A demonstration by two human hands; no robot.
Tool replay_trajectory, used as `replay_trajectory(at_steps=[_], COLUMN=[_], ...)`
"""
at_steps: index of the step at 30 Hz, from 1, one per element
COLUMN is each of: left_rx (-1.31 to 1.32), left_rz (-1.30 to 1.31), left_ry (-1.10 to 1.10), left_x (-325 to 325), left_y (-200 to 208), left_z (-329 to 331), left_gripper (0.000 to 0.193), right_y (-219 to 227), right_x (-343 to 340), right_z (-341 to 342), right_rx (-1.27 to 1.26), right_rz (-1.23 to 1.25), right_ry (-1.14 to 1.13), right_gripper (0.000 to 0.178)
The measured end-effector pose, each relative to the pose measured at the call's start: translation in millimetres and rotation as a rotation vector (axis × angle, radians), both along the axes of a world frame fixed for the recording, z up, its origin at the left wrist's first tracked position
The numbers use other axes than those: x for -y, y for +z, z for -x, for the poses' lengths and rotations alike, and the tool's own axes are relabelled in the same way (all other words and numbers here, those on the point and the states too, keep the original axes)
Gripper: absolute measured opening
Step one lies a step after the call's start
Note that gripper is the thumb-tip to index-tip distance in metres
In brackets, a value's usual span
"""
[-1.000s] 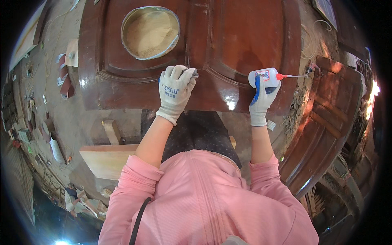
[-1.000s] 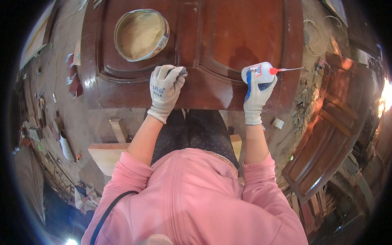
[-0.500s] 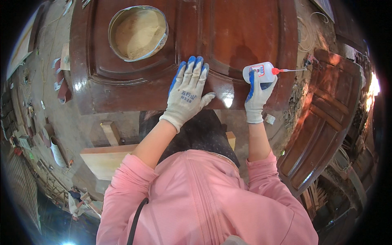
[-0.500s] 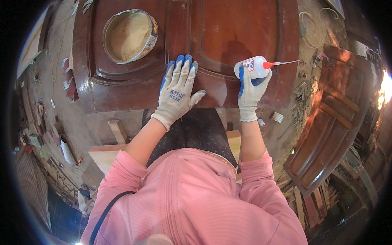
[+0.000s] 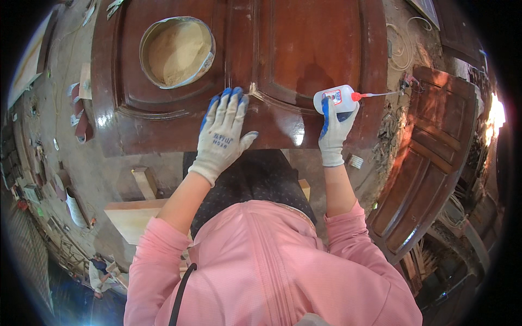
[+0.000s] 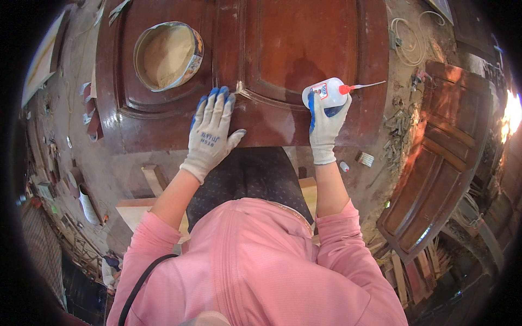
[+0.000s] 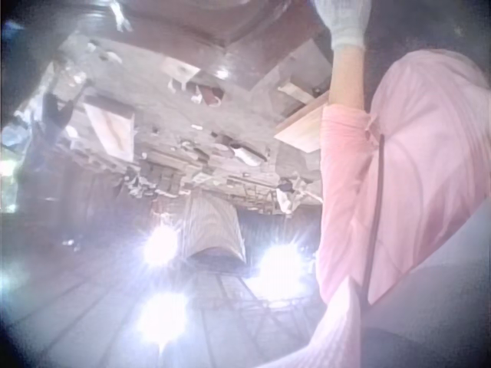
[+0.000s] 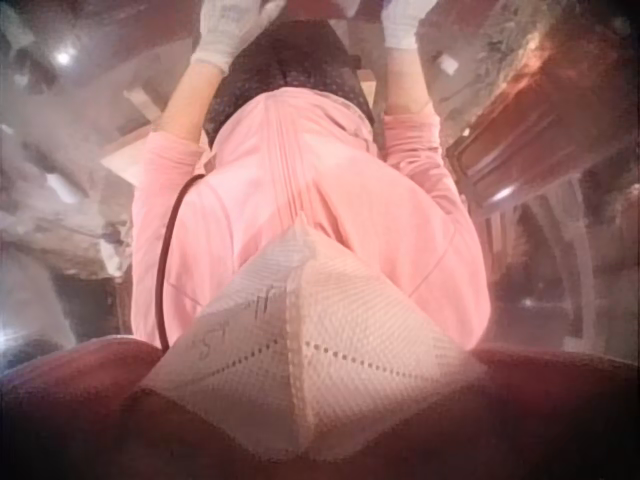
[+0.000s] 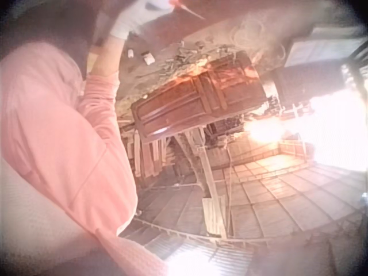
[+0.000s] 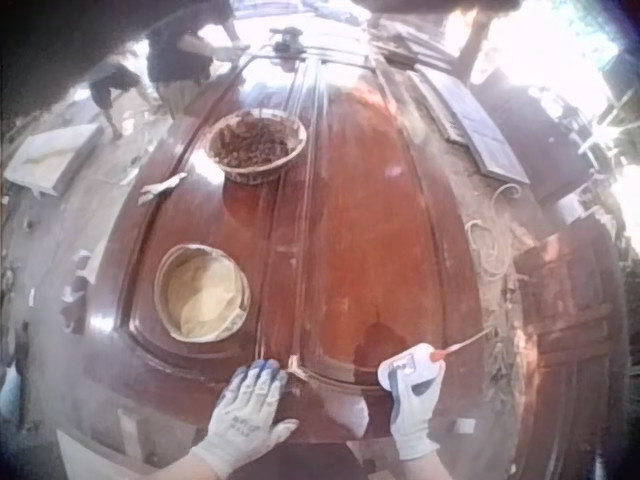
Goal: The person applies glue from a bottle into a crack on a wooden door panel and then rubs the area with gloved fingers to spread the glue. The person repeats this process on multiple sections of the door panel.
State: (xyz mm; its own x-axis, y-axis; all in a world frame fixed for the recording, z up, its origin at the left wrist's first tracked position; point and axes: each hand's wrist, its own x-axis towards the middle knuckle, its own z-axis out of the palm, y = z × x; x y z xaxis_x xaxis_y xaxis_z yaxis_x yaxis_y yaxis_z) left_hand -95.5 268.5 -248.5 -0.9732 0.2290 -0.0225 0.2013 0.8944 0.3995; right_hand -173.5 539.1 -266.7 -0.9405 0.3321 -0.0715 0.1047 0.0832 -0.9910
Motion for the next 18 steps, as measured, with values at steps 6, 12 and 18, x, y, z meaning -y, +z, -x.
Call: replay_trajectory(at_steps=[6, 12, 18], left_rx=[-0.027, -0.012, 0.018], left_rz=[-0.068, -0.045, 0.056], left_ry=[-0.045, -0.118, -0.029], left_x=[-20, -10, 28], left_y=[8, -2, -1], left_z=[20, 20, -1], left_gripper=[0.089, 0.086, 0.092], right_y=[3, 2, -6], right_x=[3, 3, -2], right_z=[0, 0, -1], right_rx=[-0.042, -0.008, -0.011], right_rz=[-0.018, 0.036, 0.032], right_ry=[0.030, 0.006, 0.004], right_gripper=[0.059, 0.059, 0.060])
